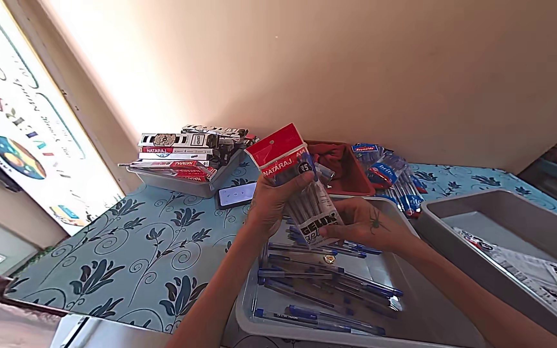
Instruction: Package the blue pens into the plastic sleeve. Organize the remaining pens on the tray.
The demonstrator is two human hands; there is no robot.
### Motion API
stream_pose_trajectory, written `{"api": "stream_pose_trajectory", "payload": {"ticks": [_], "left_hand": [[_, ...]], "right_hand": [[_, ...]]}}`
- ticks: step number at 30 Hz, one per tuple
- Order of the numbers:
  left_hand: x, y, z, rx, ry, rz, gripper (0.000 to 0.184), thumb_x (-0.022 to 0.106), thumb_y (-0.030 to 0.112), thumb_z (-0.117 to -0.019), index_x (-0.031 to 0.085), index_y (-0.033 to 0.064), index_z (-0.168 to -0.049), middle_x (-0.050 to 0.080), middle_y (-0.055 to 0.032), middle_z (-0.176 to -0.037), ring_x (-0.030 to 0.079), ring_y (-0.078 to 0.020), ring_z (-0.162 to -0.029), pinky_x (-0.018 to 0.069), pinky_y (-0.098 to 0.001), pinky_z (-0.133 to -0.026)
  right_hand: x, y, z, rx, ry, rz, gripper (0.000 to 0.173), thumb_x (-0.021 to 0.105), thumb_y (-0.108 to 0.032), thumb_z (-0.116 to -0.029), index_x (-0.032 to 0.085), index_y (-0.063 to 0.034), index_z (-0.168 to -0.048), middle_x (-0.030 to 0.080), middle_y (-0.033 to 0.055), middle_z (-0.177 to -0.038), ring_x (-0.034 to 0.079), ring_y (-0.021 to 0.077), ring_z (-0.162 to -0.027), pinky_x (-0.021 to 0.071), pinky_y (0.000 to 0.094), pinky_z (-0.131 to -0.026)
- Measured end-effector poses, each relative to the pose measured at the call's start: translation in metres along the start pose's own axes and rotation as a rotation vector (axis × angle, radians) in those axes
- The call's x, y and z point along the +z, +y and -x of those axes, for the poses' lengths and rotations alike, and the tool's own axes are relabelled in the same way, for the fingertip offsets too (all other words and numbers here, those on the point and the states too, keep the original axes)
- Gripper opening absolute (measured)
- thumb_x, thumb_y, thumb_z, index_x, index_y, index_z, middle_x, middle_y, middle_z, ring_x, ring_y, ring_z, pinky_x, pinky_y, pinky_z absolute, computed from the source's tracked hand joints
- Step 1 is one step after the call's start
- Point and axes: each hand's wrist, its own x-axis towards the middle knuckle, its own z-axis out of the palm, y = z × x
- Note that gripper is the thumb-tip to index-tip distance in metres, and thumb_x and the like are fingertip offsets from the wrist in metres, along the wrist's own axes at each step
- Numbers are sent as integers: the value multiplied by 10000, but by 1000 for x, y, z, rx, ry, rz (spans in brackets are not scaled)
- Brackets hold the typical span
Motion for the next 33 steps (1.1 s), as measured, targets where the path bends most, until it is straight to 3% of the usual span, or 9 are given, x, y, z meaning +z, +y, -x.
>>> {"api": "stream_pose_trajectory", "payload": {"ticks": [3,6,8,11,13,21,25,30,33], "left_hand": [[-1,1,-1,-51,20,56,209,669,25,-954,677,118,-1141,756,-47,-1019,736,-122,-881,618,-290,-786],[-1,2,-1,-74,8,78,183,646,41,-975,667,124,-1137,755,-51,-1015,737,-125,-879,620,-289,-783],[-1,1,1,-77,-34,69,184,641,-3,-961,680,106,-1104,762,-50,-991,743,-125,-871,624,-296,-791],[0,0,2,-76,-101,5,236,656,-56,-919,695,111,-1081,759,-21,-973,732,-102,-877,618,-292,-811],[1,0,3,-76,-99,-14,244,668,-72,-905,707,108,-1066,764,-23,-959,736,-100,-857,624,-290,-796],[-1,1,4,-78,-127,-81,258,683,-60,-903,701,110,-1096,764,-17,-975,735,-90,-851,624,-273,-782],[0,2,5,-72,-142,-119,247,697,-41,-901,707,120,-1088,761,-4,-967,731,-78,-839,624,-263,-766],[0,3,4,-87,-131,-135,257,698,-61,-893,705,93,-1098,761,-21,-960,733,-88,-832,625,-266,-758],[0,2,4,-108,-96,-135,243,708,-50,-887,707,91,-1084,760,-33,-947,733,-98,-819,625,-274,-744]], "right_hand": [[4,2,1,-89,92,26,254,735,-127,-877,697,-102,-1127,742,-76,-881,697,-21,-756,590,159,-688],[8,7,1,-325,234,190,631,733,-248,-917,461,-79,-1461,726,-24,-990,691,-7,-811,584,166,-731],[10,2,1,-459,306,273,722,710,-239,-937,349,-57,-1535,701,-15,-1004,647,-29,-746,554,129,-676],[11,-3,3,-530,329,302,635,701,-190,-946,443,-59,-1512,691,8,-1062,613,-42,-721,534,105,-652],[10,-3,2,-549,332,302,596,701,-163,-944,483,-41,-1485,705,1,-1020,614,-44,-711,537,106,-651],[5,1,0,-521,262,216,590,697,-148,-945,476,-45,-1482,687,-10,-1006,604,-29,-690,526,116,-605],[6,-2,1,-463,257,191,586,669,-152,-952,471,-38,-1492,639,-1,-1048,637,-9,-792,559,130,-672],[7,-6,1,-368,219,81,570,636,-134,-968,466,-66,-1508,620,12,-1272,658,12,-936,571,151,-766],[8,-2,-1,-354,212,69,543,608,-144,-995,465,-63,-1512,634,19,-1246,657,8,-923,569,155,-768]]}}
